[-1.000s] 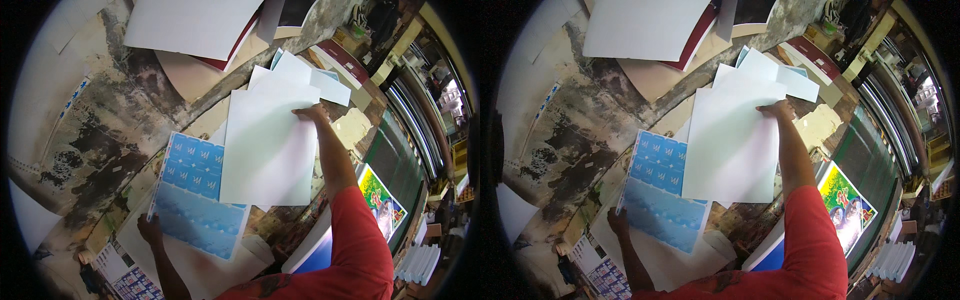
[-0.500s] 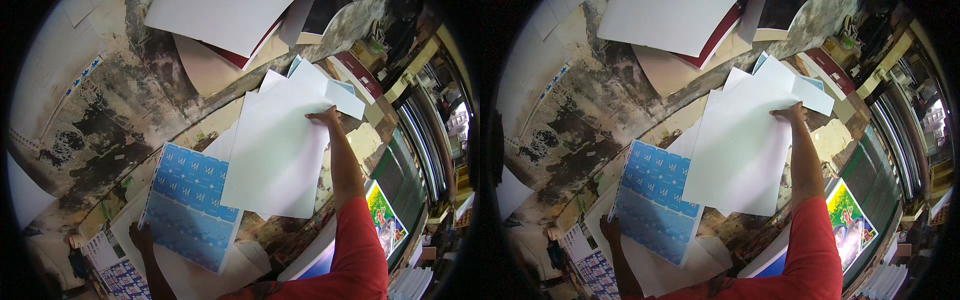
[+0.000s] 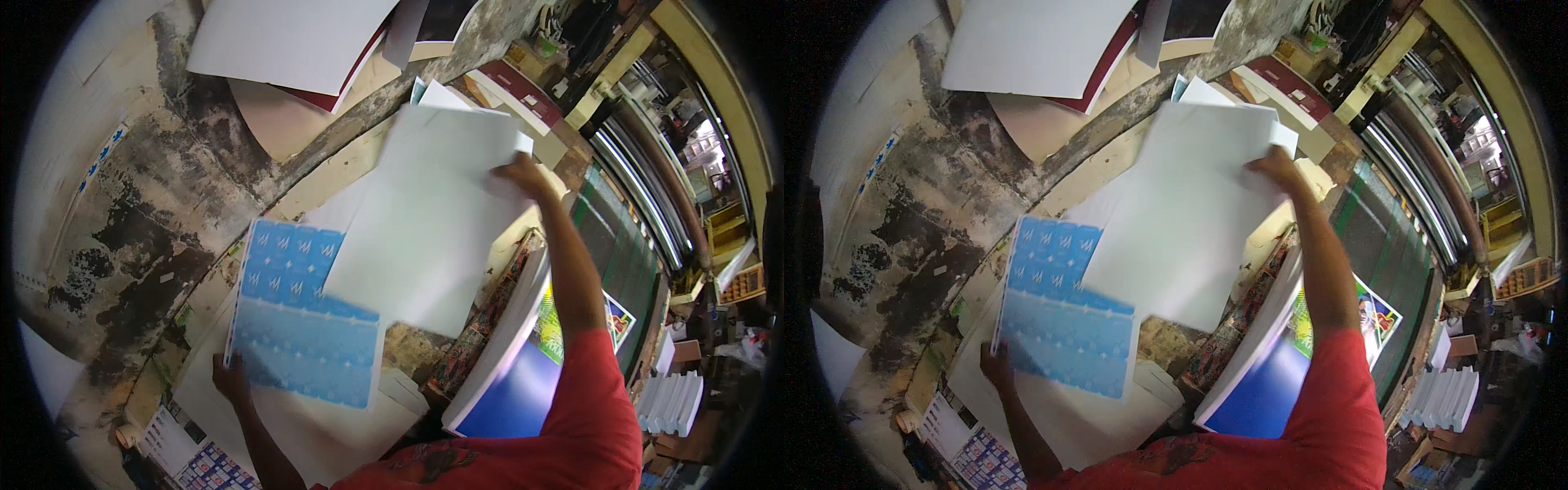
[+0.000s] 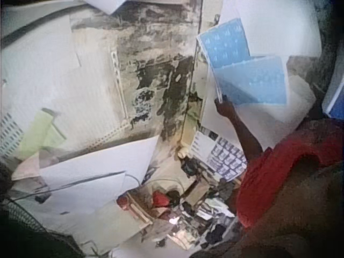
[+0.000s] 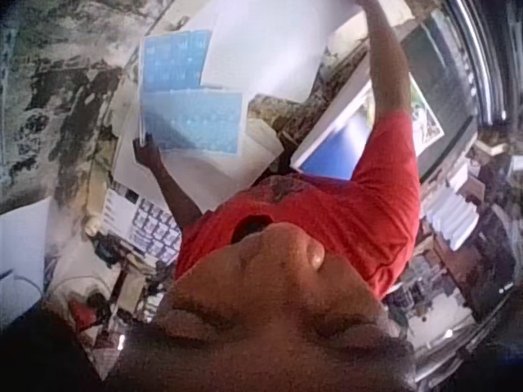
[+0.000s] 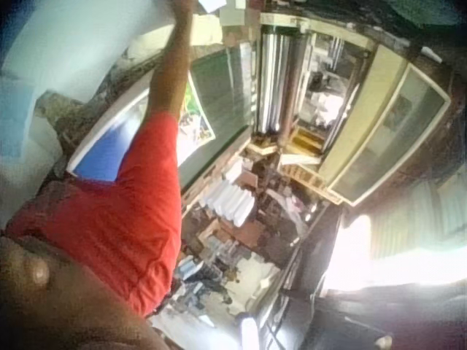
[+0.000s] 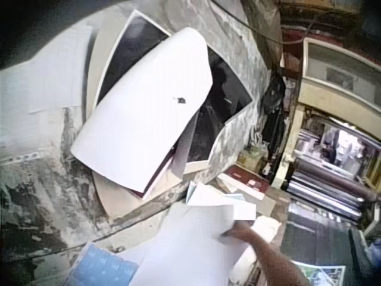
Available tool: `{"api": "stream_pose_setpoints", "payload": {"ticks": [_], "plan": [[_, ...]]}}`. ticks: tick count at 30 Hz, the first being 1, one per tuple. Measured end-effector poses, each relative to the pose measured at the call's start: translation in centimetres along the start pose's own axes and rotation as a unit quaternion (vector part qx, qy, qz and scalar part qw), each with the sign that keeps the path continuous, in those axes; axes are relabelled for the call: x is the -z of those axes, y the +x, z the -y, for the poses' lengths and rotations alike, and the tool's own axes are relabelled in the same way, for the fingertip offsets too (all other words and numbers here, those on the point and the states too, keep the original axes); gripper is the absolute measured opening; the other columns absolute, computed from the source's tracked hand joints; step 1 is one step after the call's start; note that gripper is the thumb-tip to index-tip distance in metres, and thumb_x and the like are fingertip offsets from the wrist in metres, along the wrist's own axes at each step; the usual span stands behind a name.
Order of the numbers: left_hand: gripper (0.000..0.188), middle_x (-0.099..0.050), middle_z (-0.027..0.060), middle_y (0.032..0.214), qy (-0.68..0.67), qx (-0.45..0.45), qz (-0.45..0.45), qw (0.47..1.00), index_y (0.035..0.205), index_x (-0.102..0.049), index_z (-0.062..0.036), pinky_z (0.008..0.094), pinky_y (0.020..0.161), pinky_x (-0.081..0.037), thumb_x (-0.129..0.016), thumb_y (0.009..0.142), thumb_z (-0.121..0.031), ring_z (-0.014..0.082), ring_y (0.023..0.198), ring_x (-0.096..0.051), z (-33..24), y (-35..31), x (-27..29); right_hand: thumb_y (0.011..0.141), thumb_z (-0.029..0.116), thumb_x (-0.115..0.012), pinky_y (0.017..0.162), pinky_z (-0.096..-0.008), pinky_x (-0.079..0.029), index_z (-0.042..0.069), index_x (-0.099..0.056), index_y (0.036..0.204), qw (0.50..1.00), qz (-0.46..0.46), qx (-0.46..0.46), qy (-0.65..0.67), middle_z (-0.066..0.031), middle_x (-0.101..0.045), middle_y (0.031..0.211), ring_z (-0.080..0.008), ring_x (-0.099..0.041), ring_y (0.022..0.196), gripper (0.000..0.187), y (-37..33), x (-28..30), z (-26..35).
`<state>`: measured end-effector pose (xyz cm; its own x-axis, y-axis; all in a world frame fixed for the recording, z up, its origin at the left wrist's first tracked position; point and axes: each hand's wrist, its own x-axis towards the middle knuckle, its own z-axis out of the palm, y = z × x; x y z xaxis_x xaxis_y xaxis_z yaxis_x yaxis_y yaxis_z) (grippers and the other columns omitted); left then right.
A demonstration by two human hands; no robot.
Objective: The person organizes printed poster sheets by hand on a table, sorts through paper documents in a storage shelf, and then feeds a poster into a laminating or coating machine.
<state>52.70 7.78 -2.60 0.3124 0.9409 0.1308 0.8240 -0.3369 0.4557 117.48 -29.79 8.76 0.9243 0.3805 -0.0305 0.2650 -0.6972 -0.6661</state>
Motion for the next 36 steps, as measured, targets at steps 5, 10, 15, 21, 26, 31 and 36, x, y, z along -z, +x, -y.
{"api": "stream_pose_setpoints", "payload": {"ticks": [5, 10, 15, 21, 26, 31, 36], "plan": [[0.044, -0.064, 0.0164, 0.082, -0.053, -0.071, 0.007, 0.996, 0.096, -0.060, -0.0046, 0.0449, 0.070, -0.048, -0.074, 0.077, -0.043, 0.0384, 0.079, -0.061, -9.8, 4.7, -8.8, 0.082, 0.021, -0.067, 0.065, -0.0318, -0.047, -0.001, -0.058, 0.108, 0.977, -0.105, 0.023, 0.186, -0.0067, -0.062, 0.085, -0.0162, -0.057, 0.070, 0.035, -13.4, 17.9, 6.5], [0.086, -0.045, 0.0227, 0.133, -0.044, -0.116, -0.025, 0.992, 0.133, -0.044, -0.0032, 0.0483, 0.102, -0.035, -0.077, 0.071, -0.053, 0.0402, 0.124, -0.041, -25.0, 2.2, -6.5, 0.083, 0.032, -0.068, 0.092, -0.0339, -0.039, -0.001, -0.056, 0.123, 0.945, -0.325, -0.004, 0.038, -0.0114, -0.061, 0.113, -0.0233, -0.054, 0.104, 0.053, -27.4, 26.4, 10.7], [0.121, -0.028, 0.0212, 0.146, -0.555, -0.069, 0.364, 0.745, 0.149, -0.010, -0.0079, 0.0495, 0.106, -0.035, -0.084, 0.065, -0.051, 0.0334, 0.129, -0.039, -28.5, -7.0, -3.5, 0.084, 0.035, -0.066, 0.086, -0.0368, -0.043, -0.004, -0.062, 0.114, 0.954, -0.282, 0.022, 0.095, -0.0111, -0.062, 0.100, -0.0235, -0.055, 0.090, 0.049, -36.0, 30.7, 6.8], [0.076, -0.055, 0.0127, 0.123, -0.651, 0.112, 0.412, 0.628, 0.131, -0.043, -0.0006, 0.0387, 0.099, -0.041, -0.081, 0.073, -0.033, 0.0235, 0.113, -0.053, -15.1, -14.1, 10.4, 0.090, 0.030, -0.059, 0.069, -0.0314, -0.054, -0.008, -0.058, 0.116, 0.890, -0.027, -0.047, 0.453, -0.0174, -0.065, 0.098, -0.0225, -0.066, 0.079, 0.045, -40.7, 12.7, 11.5], [0.059, -0.063, 0.0081, 0.111, -0.611, 0.169, 0.206, 0.746, 0.124, -0.053, -0.0027, 0.0347, 0.084, -0.050, -0.078, 0.075, -0.023, 0.0195, 0.097, -0.061, 6.0, -19.7, 19.9, 0.080, 0.009, -0.070, 0.093, -0.0321, -0.044, -0.006, -0.052, 0.122, 0.884, 0.146, -0.094, 0.435, -0.0147, -0.058, 0.115, -0.0207, -0.056, 0.103, 0.048, -49.3, -1.4, 14.6], [0.069, -0.059, 0.0163, 0.122, -0.443, 0.276, 0.242, 0.818, 0.130, -0.048, 0.0000, 0.0437, 0.094, -0.042, -0.080, 0.073, -0.021, 0.0283, 0.112, -0.054, 23.0, -25.9, 24.2, 0.085, 0.026, -0.065, 0.097, -0.0451, -0.043, 0.000, -0.045, 0.132, 0.734, 0.430, -0.197, 0.487, -0.0149, -0.054, 0.123, -0.0293, -0.053, 0.112, 0.057, -52.1, -13.0, 12.2], [0.055, -0.065, 0.0132, 0.113, -0.381, 0.331, 0.234, 0.831, 0.120, -0.060, -0.0006, 0.0377, 0.099, -0.037, -0.079, 0.072, -0.018, 0.0256, 0.109, -0.057, 25.8, -26.9, 24.7, 0.080, 0.053, -0.065, 0.092, -0.0458, -0.042, 0.005, -0.045, 0.136, 0.840, 0.481, -0.207, 0.143, -0.0160, -0.055, 0.123, -0.0276, -0.054, 0.110, 0.077, -49.1, -20.1, 14.7]]}}
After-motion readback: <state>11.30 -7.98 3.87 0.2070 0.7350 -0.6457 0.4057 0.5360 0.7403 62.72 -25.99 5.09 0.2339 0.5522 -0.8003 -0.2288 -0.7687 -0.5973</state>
